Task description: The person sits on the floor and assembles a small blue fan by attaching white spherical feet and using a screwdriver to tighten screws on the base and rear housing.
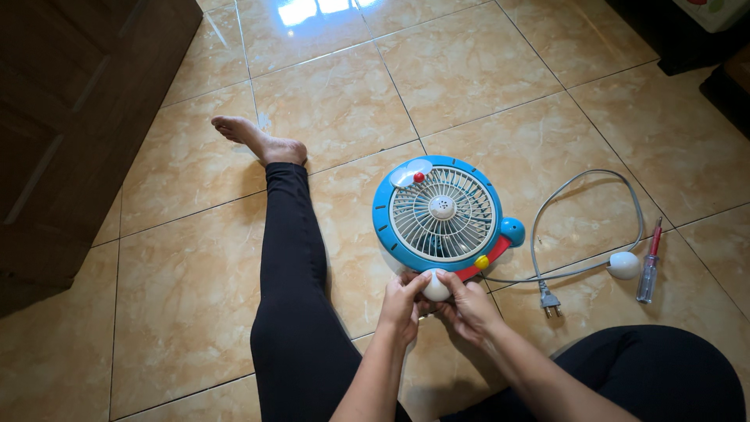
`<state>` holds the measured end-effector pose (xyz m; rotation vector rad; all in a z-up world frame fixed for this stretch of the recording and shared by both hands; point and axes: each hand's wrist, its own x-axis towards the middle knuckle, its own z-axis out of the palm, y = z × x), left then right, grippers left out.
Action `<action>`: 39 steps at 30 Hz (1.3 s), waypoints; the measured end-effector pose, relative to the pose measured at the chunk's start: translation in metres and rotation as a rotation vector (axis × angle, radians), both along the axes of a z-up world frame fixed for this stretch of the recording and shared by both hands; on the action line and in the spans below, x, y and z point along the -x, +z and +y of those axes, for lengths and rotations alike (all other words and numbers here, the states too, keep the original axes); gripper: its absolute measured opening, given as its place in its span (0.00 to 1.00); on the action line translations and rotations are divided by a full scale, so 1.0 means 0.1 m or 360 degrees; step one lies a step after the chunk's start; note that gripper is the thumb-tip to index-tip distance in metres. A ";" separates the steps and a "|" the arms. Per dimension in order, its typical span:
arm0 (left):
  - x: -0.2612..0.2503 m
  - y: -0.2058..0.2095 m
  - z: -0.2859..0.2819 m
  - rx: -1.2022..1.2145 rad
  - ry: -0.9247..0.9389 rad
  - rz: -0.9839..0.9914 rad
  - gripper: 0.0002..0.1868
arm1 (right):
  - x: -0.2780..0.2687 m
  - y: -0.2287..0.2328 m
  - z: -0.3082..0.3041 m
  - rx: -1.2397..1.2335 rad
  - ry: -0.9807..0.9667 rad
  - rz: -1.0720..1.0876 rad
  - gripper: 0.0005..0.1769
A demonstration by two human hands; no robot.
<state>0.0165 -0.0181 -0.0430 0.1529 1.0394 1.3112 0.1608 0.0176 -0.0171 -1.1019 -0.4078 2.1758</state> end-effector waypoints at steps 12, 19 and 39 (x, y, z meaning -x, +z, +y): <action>0.00 0.58 0.34 0.0086 -0.0112 0.0397 0.25 | -0.08 0.29 0.48 -0.0031 0.0095 -0.0100 0.30; 0.09 0.82 0.59 -0.0001 -0.0134 0.0406 0.28 | -0.02 0.41 0.66 -0.0122 0.0129 -0.0071 0.32; -0.04 0.53 0.57 -0.0037 -0.0114 -0.0008 0.25 | -0.08 0.66 0.52 -0.0255 0.0068 -0.0784 0.36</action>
